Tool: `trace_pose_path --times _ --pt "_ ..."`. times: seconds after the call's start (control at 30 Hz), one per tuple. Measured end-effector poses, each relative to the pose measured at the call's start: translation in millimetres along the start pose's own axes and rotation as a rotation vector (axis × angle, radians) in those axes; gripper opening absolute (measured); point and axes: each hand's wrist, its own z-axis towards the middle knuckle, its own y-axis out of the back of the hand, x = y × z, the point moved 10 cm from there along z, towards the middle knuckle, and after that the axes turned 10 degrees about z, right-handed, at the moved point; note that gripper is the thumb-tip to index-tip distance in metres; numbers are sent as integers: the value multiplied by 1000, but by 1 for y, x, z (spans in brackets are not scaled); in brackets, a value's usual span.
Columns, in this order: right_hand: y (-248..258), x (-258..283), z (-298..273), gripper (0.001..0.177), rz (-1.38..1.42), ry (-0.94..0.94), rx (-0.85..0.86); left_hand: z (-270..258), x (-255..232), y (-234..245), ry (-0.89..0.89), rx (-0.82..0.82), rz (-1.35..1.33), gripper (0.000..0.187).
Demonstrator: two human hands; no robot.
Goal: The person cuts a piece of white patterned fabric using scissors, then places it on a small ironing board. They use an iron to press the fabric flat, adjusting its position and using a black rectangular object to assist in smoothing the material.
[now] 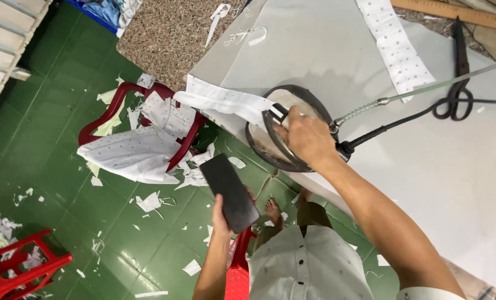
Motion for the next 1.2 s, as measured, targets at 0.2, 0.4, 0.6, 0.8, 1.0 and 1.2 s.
trace_pose_path --times 0.2,0.4,0.6,0.8,1.0,1.2 --pt "-25 -17 13 35 -42 93 51 6 -24 11 -357 293 -132 84" --pt "-28 -20 12 35 -57 141 71 39 -42 49 -351 -154 70 57" --pt "-19 -22 -28 31 -81 198 103 -15 -135 -137 -1005 33 1184 66" --pt "-19 -72 -88 32 -159 206 113 2 -76 -237 -1370 -23 1725 71" --pt "-21 -223 -132 46 -84 -226 143 -11 3 -290 -1724 21 1923 50" --pt "4 -303 -170 57 45 -568 54 36 32 -288 -1281 169 2437 66"
